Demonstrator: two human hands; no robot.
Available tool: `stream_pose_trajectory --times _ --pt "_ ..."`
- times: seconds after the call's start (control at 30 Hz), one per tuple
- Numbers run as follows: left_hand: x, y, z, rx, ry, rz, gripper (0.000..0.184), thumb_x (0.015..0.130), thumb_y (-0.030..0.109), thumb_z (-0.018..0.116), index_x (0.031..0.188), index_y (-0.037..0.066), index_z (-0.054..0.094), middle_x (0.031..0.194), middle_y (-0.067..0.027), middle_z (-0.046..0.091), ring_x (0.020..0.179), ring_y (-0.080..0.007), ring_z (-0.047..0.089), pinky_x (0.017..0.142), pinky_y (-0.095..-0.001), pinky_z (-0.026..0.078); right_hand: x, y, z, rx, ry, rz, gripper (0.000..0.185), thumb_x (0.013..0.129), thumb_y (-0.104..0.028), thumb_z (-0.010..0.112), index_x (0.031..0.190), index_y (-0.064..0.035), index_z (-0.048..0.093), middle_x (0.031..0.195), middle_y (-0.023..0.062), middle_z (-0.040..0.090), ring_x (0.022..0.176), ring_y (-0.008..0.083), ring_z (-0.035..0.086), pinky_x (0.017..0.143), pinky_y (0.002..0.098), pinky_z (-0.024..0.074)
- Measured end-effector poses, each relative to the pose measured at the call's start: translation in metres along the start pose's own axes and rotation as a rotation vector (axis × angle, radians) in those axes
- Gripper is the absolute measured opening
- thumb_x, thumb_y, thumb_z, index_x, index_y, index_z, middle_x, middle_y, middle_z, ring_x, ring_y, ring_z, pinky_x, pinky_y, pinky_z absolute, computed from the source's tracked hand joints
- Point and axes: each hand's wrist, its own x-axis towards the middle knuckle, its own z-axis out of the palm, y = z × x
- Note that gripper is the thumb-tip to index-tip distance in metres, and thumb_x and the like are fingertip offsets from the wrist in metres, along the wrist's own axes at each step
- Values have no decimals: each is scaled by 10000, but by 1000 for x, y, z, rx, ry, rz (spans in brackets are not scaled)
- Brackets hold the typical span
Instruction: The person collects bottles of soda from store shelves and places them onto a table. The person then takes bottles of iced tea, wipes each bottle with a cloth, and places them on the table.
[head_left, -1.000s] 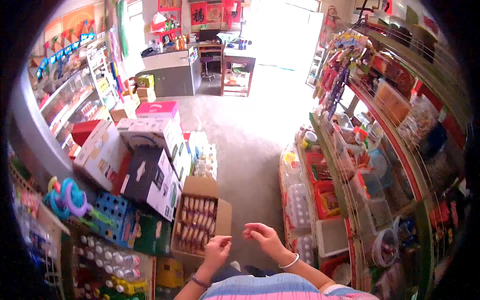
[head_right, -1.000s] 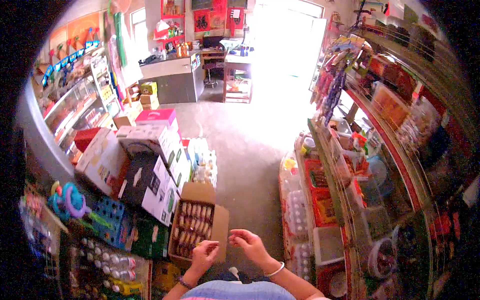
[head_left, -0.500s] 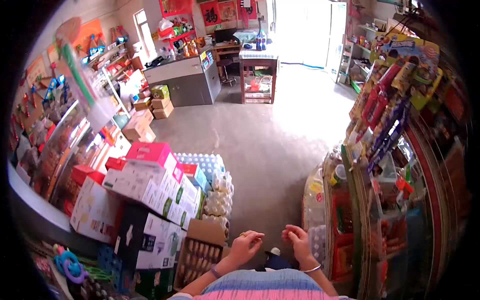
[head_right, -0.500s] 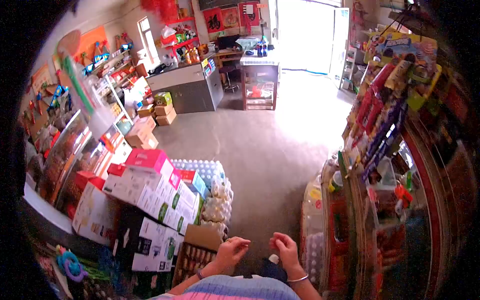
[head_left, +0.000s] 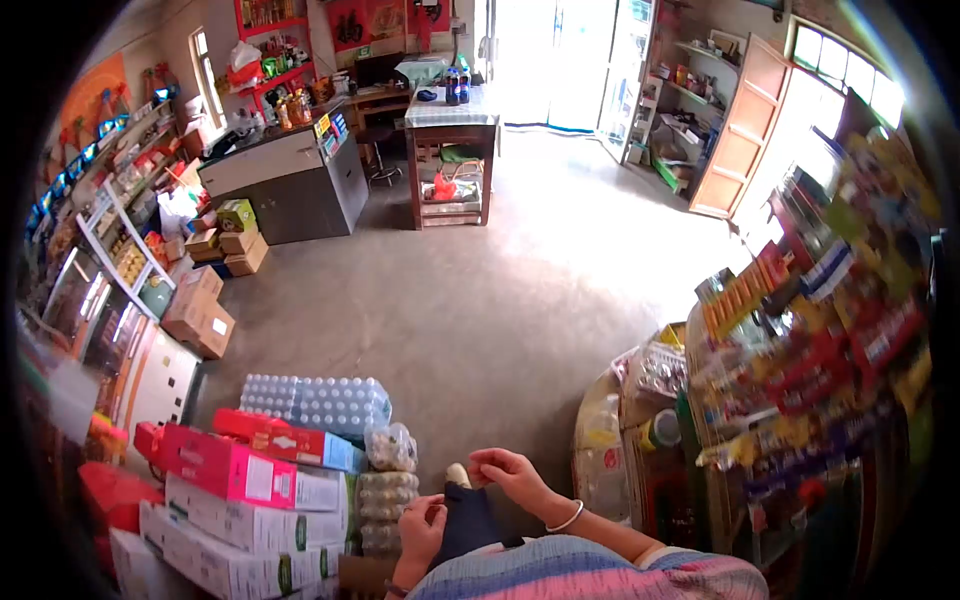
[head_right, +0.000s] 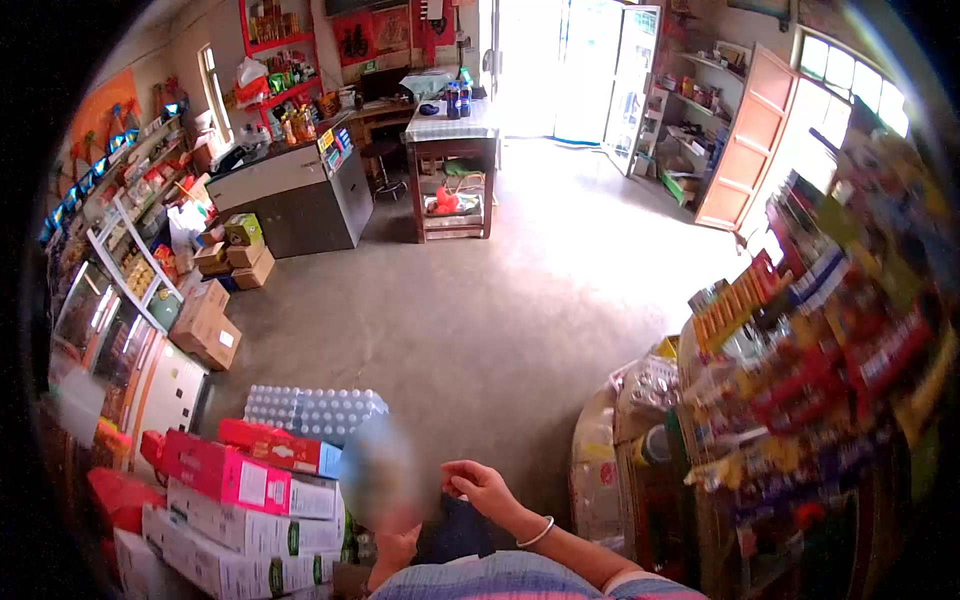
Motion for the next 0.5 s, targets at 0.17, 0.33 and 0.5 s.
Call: stream_pose_trajectory --times 0.17,0.33,0.5 --pt "156 -32 -6 -95 -88 -46 160 797 48 619 952 16 639 854 -114 631 740 -222 641 681 -306 510 122 -49 -13 -61 51 103 241 925 -53 491 1144 11 571 972 69 639 902 144 611 809 282 502" --pt "312 -57 16 -89 -151 173 163 795 41 628 957 23 641 864 -106 637 743 -208 650 682 -298 519 230 -92 -48 -16 137 1 243 925 -56 498 1147 15 566 981 78 635 921 152 608 822 284 496" --pt "431 -15 61 -91 -294 179 159 800 55 635 957 29 647 890 -109 651 766 -204 664 708 -298 527 306 -100 -102 -15 293 13 248 927 -50 498 1154 32 555 1016 99 629 947 166 611 837 288 495"
